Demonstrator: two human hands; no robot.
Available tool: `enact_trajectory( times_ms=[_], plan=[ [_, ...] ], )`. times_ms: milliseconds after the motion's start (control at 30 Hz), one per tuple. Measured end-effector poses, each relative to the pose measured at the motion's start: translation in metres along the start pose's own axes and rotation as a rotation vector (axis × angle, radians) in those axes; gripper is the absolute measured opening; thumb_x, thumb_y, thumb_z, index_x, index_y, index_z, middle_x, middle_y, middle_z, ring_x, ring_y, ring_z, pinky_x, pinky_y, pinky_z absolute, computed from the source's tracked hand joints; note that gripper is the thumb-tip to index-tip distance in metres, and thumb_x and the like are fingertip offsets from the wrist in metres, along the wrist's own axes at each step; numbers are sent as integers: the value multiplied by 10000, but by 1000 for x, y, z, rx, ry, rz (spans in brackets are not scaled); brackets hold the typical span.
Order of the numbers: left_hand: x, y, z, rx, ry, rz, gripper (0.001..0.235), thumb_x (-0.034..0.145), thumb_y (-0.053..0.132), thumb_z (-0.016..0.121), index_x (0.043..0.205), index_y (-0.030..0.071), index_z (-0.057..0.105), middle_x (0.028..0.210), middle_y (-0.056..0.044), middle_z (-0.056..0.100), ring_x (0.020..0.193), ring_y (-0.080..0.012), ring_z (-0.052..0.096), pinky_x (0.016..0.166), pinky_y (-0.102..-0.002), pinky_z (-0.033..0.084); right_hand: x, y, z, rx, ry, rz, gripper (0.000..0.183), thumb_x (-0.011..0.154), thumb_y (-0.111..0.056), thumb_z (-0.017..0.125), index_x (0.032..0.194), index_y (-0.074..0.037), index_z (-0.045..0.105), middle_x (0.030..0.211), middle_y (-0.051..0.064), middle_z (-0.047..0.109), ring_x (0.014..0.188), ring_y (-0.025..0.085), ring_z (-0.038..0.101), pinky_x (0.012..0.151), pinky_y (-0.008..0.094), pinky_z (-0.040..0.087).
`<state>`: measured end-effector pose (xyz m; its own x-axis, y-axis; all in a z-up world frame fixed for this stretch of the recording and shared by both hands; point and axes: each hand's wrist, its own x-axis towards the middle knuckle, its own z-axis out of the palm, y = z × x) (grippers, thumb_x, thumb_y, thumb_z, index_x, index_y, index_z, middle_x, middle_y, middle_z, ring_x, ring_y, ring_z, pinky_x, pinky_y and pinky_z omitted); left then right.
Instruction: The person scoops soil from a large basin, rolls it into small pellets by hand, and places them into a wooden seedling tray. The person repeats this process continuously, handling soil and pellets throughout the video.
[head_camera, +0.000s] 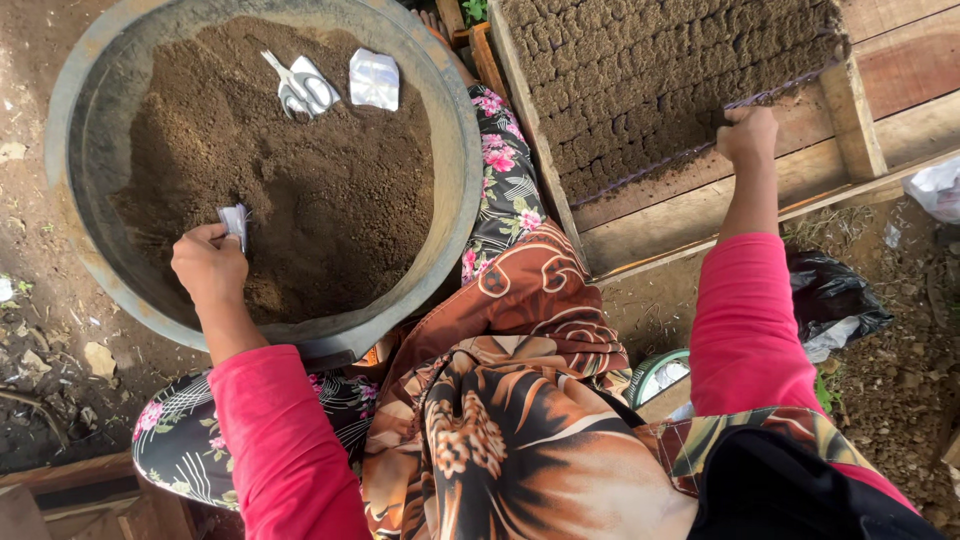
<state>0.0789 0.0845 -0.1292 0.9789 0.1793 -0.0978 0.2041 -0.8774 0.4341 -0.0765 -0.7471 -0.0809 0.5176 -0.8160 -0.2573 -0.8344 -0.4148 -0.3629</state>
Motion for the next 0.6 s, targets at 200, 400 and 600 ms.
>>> enact_trajectory(
  times_ms=[200,400,600],
  plan=[
    [5,2,9,97,84,-33,67,827,121,812,892,138,823,808,-100,759,756,-285,738,696,-379,578,-12,-16,-13,-25,-33,47,289,915,-212,708,1190,-125,722,1212,184,660,1025,308,670,909,332,562],
    [-22,35,-43,47,149,-163,304,639,414,977,832,238,823,758,-107,747,726,-362,709,679,-462,550,-75,-108,-3,55,307,-591,446,958,-380,792,1197,-7,741,970,152,765,854,331,715,758,502,542],
    [-29,38,-50,-79,240,-107,92,778,106,800,792,197,802,767,-78,748,747,-339,698,675,-457,525,-211,-257,47,586,130,-1152,257,975,-154,687,1163,17,725,1095,146,735,979,242,682,870,371,541]
  ],
)
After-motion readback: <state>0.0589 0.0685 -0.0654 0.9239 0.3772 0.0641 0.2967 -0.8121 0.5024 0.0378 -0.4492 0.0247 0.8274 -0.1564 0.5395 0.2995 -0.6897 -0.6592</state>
